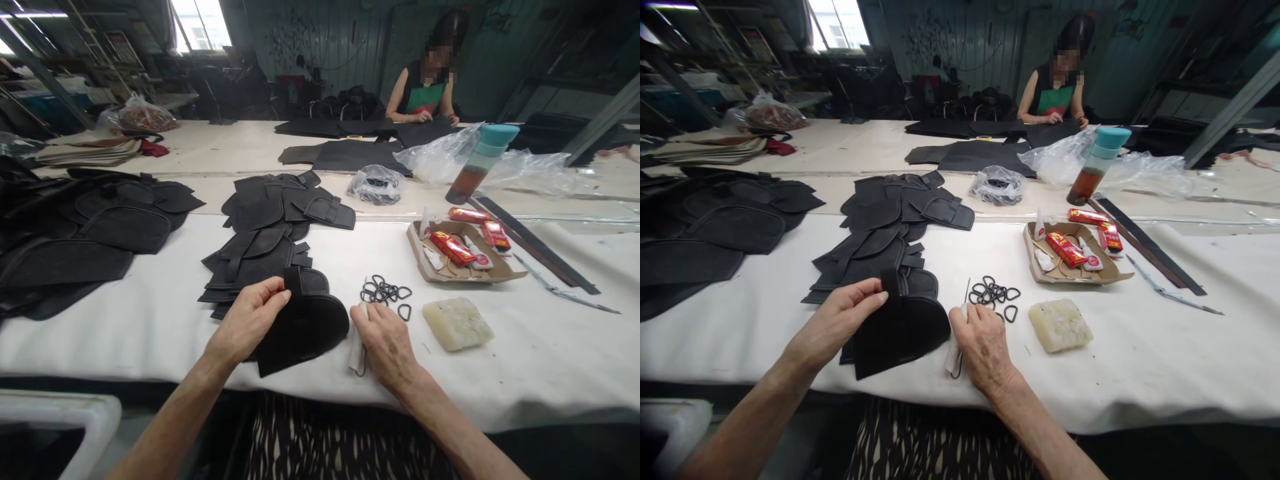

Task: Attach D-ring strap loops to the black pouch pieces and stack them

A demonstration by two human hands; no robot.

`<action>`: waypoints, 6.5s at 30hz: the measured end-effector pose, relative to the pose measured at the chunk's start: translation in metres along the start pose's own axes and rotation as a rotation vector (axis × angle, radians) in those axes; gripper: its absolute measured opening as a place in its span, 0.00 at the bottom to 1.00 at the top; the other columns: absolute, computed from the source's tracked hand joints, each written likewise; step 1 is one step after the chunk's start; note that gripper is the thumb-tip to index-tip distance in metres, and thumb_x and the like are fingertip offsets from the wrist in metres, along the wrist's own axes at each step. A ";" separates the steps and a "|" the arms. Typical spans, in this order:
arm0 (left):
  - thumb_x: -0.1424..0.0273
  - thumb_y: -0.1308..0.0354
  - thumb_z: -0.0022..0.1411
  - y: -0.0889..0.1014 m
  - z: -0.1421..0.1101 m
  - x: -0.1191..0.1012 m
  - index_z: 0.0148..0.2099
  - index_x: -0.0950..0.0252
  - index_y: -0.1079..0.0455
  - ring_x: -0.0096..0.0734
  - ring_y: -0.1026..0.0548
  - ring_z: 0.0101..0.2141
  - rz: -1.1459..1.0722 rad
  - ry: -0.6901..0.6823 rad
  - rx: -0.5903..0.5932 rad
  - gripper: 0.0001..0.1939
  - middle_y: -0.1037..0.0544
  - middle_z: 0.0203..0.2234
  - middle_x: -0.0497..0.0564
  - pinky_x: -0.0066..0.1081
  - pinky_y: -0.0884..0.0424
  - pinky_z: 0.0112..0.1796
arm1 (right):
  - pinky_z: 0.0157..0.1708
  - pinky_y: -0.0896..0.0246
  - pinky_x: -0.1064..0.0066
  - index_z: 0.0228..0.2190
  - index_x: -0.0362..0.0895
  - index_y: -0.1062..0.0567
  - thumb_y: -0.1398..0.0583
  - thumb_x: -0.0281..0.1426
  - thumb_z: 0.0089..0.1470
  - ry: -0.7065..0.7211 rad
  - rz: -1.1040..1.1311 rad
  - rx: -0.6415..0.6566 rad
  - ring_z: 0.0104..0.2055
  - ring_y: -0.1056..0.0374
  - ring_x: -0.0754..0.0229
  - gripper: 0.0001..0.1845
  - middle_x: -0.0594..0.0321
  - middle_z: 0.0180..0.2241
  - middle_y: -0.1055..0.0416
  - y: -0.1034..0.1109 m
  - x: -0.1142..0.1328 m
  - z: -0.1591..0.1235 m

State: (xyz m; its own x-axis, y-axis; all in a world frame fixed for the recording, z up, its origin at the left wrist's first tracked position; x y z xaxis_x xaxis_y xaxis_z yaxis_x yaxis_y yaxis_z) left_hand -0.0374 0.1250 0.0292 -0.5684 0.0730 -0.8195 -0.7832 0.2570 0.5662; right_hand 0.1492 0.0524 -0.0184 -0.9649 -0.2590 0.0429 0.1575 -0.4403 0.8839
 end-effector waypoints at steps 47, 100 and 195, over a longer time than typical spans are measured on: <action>0.68 0.46 0.56 -0.079 -0.009 -0.007 0.26 0.66 0.32 0.32 0.25 0.23 -0.552 0.121 0.165 0.09 0.30 0.18 0.46 0.28 0.30 0.24 | 0.30 0.36 0.69 0.34 0.44 0.31 0.48 0.19 0.55 0.015 0.444 -0.362 0.31 0.32 0.59 0.10 0.60 0.28 0.29 0.025 -0.009 0.030; 0.62 0.47 0.60 -0.082 -0.053 0.020 0.31 0.73 0.27 0.36 0.22 0.25 -1.311 0.776 0.474 0.17 0.22 0.24 0.56 0.35 0.26 0.30 | 0.30 0.34 0.73 0.31 0.47 0.34 0.45 0.22 0.53 -0.075 1.127 -0.095 0.34 0.30 0.62 0.08 0.64 0.34 0.28 0.034 0.032 0.007; 0.64 0.41 0.57 -0.087 -0.071 0.016 0.33 0.70 0.29 0.32 0.23 0.25 -1.061 0.525 0.018 0.12 0.20 0.25 0.55 0.33 0.27 0.32 | 0.31 0.42 0.73 0.28 0.47 0.38 0.39 0.31 0.51 -0.643 1.249 0.032 0.30 0.37 0.65 0.10 0.68 0.32 0.29 0.008 -0.002 0.000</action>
State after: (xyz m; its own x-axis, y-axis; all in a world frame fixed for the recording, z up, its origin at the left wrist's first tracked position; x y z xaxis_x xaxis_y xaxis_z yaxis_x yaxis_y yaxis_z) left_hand 0.0037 0.0353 -0.0274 0.3269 -0.5886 -0.7394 -0.9243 -0.0360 -0.3800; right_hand 0.1520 0.0495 -0.0114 -0.1209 -0.0224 0.9924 0.9745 -0.1929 0.1143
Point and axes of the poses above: each hand's wrist, its own z-axis towards the middle knuckle, its own y-axis out of the back of the hand, x = y × z, the point moved 4 cm from there along z, towards the middle knuckle
